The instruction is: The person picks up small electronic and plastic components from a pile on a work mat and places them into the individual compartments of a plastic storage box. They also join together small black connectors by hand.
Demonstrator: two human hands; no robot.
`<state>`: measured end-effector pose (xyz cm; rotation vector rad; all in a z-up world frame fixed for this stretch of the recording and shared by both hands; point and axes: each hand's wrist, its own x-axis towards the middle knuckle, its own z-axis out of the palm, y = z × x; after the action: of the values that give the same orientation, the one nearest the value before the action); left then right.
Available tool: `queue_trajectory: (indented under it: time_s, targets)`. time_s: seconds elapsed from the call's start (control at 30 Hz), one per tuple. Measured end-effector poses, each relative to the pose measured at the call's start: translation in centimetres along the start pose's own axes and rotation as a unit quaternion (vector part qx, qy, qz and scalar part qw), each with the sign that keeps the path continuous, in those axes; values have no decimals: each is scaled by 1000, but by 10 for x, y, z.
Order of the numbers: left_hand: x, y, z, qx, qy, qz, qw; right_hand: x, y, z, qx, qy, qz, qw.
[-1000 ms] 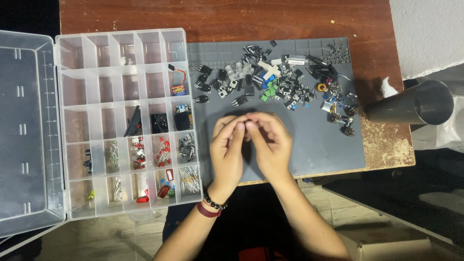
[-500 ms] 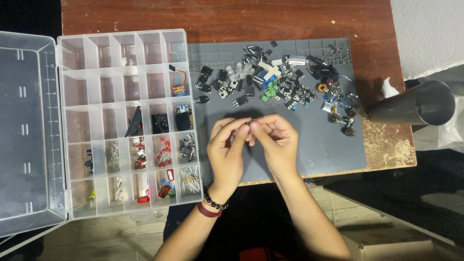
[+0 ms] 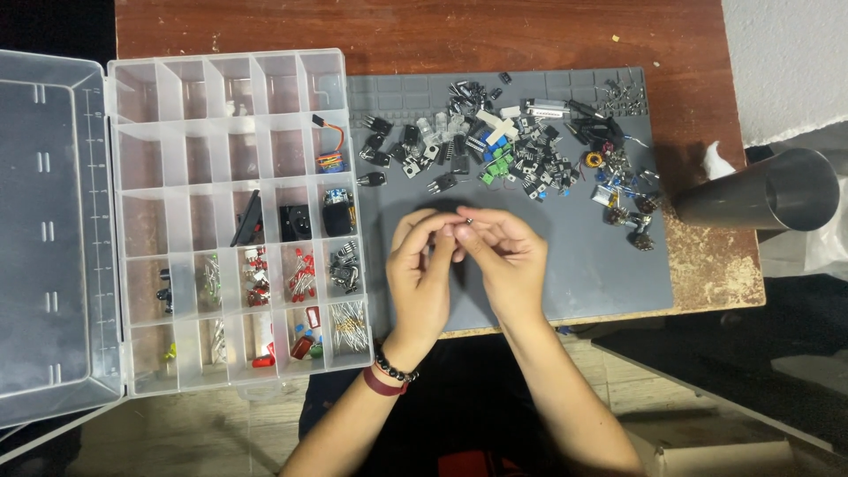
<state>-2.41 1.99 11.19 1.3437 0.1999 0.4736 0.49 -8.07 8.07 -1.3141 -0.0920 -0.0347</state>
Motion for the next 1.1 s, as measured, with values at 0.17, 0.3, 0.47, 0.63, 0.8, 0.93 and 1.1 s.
queue_trajectory:
  time_s: [0.17, 0.3, 0.47, 0.63, 0.8, 0.93, 1.1]
  targets:
    - [-1, 0, 1, 7, 22, -5, 1000, 0, -2, 1, -5, 38, -6, 999]
    - [-1, 6, 4, 35, 18, 5, 999, 3, -3, -1, -90, 93, -83, 988]
    - [0, 8, 2, 84, -6, 31, 996, 4, -34, 24, -121, 117, -88, 982]
    - [0, 11, 2, 148, -24, 114, 982, 6, -67, 73, -179, -2, -90, 980]
    - [-2, -18, 7, 134, -33, 111, 984, 9, -75, 132, -228, -204, -120, 944]
    - [-3, -48, 12, 123, -33, 109, 986, 15, -60, 175, -235, -258, -150, 925]
    - [-4, -73, 15, 98, -16, 83, 992, 30, -43, 216, -271, -335, -207, 878]
